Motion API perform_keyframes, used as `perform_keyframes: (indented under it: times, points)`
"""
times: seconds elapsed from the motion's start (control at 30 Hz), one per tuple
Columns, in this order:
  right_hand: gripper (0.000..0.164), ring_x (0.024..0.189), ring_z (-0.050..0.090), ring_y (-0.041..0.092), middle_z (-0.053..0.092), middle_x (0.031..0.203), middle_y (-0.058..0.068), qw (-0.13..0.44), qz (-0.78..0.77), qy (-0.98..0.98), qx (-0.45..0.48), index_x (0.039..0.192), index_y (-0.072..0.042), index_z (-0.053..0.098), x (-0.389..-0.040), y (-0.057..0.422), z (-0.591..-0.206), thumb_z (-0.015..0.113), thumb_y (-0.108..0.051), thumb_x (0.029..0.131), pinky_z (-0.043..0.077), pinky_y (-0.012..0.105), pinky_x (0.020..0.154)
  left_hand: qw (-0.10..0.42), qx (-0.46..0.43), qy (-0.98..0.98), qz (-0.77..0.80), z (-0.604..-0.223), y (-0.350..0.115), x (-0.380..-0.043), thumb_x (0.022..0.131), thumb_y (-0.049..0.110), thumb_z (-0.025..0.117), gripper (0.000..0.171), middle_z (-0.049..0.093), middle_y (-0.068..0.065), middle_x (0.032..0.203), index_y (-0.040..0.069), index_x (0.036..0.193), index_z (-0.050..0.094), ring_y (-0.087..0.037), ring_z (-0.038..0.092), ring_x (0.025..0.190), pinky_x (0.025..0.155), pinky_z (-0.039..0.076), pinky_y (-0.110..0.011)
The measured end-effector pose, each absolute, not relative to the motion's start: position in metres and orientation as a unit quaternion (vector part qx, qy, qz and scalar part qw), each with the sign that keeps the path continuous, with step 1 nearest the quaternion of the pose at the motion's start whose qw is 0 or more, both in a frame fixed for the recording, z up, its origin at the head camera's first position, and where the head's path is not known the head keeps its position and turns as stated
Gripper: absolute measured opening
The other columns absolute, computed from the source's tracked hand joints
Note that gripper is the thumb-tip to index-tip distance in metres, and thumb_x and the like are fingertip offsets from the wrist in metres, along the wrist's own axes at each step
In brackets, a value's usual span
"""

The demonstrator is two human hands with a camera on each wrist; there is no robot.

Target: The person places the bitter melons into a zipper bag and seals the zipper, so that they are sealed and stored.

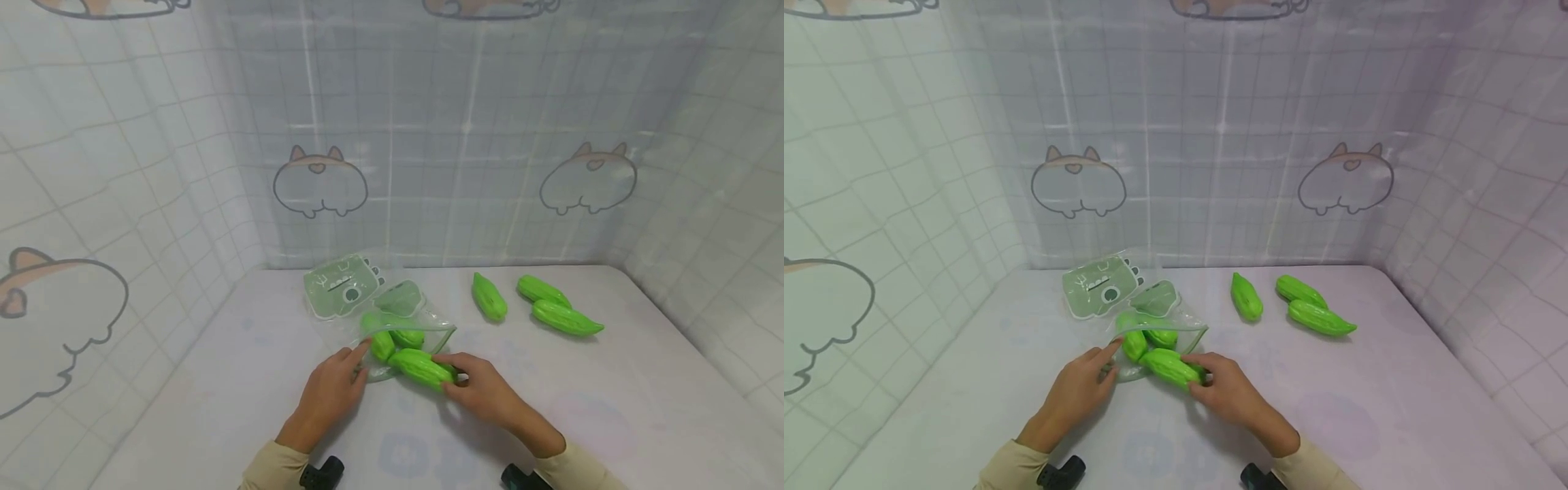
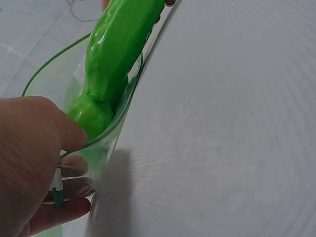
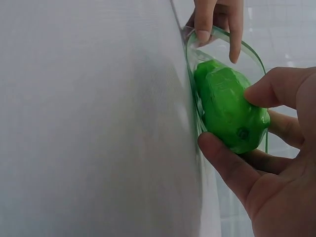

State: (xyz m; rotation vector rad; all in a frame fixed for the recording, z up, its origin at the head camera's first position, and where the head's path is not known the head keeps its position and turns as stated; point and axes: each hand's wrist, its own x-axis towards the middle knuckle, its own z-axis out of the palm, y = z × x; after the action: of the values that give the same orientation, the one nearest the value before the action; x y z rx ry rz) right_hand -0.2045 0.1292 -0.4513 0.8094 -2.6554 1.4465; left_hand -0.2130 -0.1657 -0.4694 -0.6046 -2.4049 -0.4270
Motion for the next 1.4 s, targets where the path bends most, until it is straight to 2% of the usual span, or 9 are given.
perform_keyframes:
  times: [0.53,0.87,1.3,1.4]
  points:
    - [0.04,0.117,0.06,0.03,0.062,0.13,0.014,0.01,0.451,-0.854,0.258,0.131,-0.005,0.065,-0.205,0.123,-0.445,0.069,-0.008,0.091,0.054,0.032,0.086,0.311,-0.233,-0.907,-0.162,-0.466,-0.166,-0.213,0.079,0.01,0.081,0.054,0.058,0.001,0.077,0.009,0.131,0.066,-0.012,0.046,0.056,0.051,0.044,-0.035]
    - [0.041,0.115,0.061,0.027,0.063,0.128,0.012,0.01,0.439,-0.865,0.244,0.132,-0.006,0.064,-0.207,0.115,-0.443,0.07,-0.01,0.092,0.055,0.032,0.084,0.291,-0.224,-0.914,-0.174,-0.465,-0.164,-0.209,0.08,0.01,0.082,0.057,0.064,-0.002,0.083,0.011,0.134,0.064,-0.011,0.051,0.059,0.054,0.047,-0.035]
    - [0.042,0.116,0.06,0.026,0.062,0.129,0.014,0.018,0.441,-0.863,0.247,0.132,-0.003,0.063,-0.211,0.106,-0.445,0.071,-0.009,0.091,0.054,0.033,0.086,0.281,-0.232,-0.914,-0.176,-0.463,-0.164,-0.208,0.08,0.009,0.082,0.055,0.058,0.001,0.076,0.008,0.133,0.064,-0.008,0.042,0.055,0.051,0.042,-0.029]
    - [0.042,0.116,0.061,0.027,0.062,0.129,0.015,0.025,0.44,-0.863,0.248,0.132,-0.003,0.063,-0.212,0.104,-0.444,0.071,-0.007,0.09,0.054,0.034,0.086,0.284,-0.232,-0.914,-0.174,-0.463,-0.164,-0.208,0.08,0.01,0.082,0.056,0.059,0.001,0.077,0.009,0.133,0.064,-0.008,0.043,0.056,0.051,0.042,-0.03]
